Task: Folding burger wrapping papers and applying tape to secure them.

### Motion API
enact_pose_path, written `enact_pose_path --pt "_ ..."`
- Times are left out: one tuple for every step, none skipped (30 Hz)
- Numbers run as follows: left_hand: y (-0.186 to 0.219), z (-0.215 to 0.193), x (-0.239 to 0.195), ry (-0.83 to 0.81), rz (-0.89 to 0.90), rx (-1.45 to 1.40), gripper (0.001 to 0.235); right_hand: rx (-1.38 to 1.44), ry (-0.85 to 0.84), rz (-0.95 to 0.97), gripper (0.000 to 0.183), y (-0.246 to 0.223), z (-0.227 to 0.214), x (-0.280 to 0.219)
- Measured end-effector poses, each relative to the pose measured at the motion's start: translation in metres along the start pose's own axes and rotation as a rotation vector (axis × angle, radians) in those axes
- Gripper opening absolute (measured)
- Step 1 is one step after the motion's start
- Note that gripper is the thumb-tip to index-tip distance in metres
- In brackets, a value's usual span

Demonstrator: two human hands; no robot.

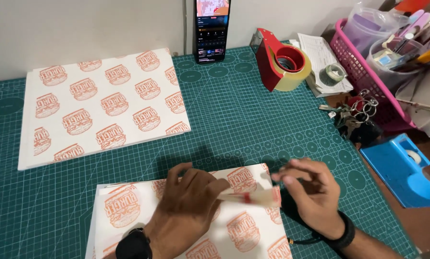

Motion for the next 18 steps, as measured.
enact_pose_path --pt "-0.001 0.003 -0.002 -0.036 -0.009 -0.005 0.049 -0.061 -0.036 0.003 0.038 0.0 0.003 0.004" --pt "0.0 0.001 0.002 -0.035 -0.008 -0.003 0.049 -0.061 -0.036 0.001 0.038 -0.001 0.003 0.005" --pt "0.001 -0.003 0.006 0.012 0.026 0.039 0.019 -0.151 -0.079 0.041 0.042 0.0 0.005 0.006" --pt "0.004 -0.006 0.009 0.057 0.061 0.076 0.012 -0.244 -0.122 0.087 0.046 0.001 0.006 0.005" --pt "0.004 -0.005 0.007 0.056 0.062 0.074 0.012 -0.245 -0.121 0.088 0.046 0.001 0.006 0.006" --pt "0.003 -0.004 0.006 0.041 0.054 0.063 0.012 -0.329 -0.168 0.113 0.05 0.003 0.007 0.007" --pt "0.002 -0.004 0.005 0.026 0.046 0.051 0.023 -0.413 -0.215 0.139 0.055 0.005 0.009 0.008" --pt "0.001 -0.004 0.005 0.029 0.044 0.055 0.023 -0.411 -0.217 0.135 0.055 0.004 0.01 0.006" --pt "0.001 -0.004 0.005 0.031 0.041 0.064 0.019 -0.355 -0.206 0.175 0.05 0.005 0.01 0.004" --pt "0.002 -0.004 0.005 0.032 0.04 0.07 0.015 -0.3 -0.194 0.218 0.045 0.006 0.01 0.001" --pt "0.001 -0.003 0.005 0.033 0.04 0.071 0.015 -0.3 -0.194 0.217 0.045 0.008 0.01 0.0" --pt "0.0 -0.002 0.004 0.031 0.036 0.062 0.013 -0.248 -0.199 0.205 0.044 0.008 0.01 -0.002" --pt "0.0 -0.001 0.003 0.028 0.032 0.054 0.012 -0.196 -0.203 0.194 0.044 0.009 0.01 -0.003" --pt "0.0 0.0 0.002 0.03 0.032 0.055 0.012 -0.196 -0.204 0.191 0.044 0.011 0.009 -0.004" --pt "0.0 0.0 0.001 0.033 0.019 0.019 0.011 -0.268 -0.167 0.088 0.046 0.009 0.007 -0.004" --pt "-0.001 0.0 0.0 0.036 0.006 -0.017 0.012 -0.338 -0.13 -0.017 0.051 0.008 0.005 -0.004" --pt "-0.002 0.0 0.0 0.038 0.006 -0.015 0.012 -0.338 -0.13 -0.02 0.051 0.005 0.006 -0.003" --pt "-0.002 0.002 -0.001 0.007 -0.012 -0.022 0.016 -0.272 -0.093 -0.103 0.044 -0.002 0.007 -0.003"
Point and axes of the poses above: each hand's wrist, its own x-axis towards the middle knuckle, its own z-axis out of the palm, y = z × x, the point moved 4 cm from there along x, towards the middle knuckle, and after that the axes turned 2 degrees about -y, right-handed, at the moved point
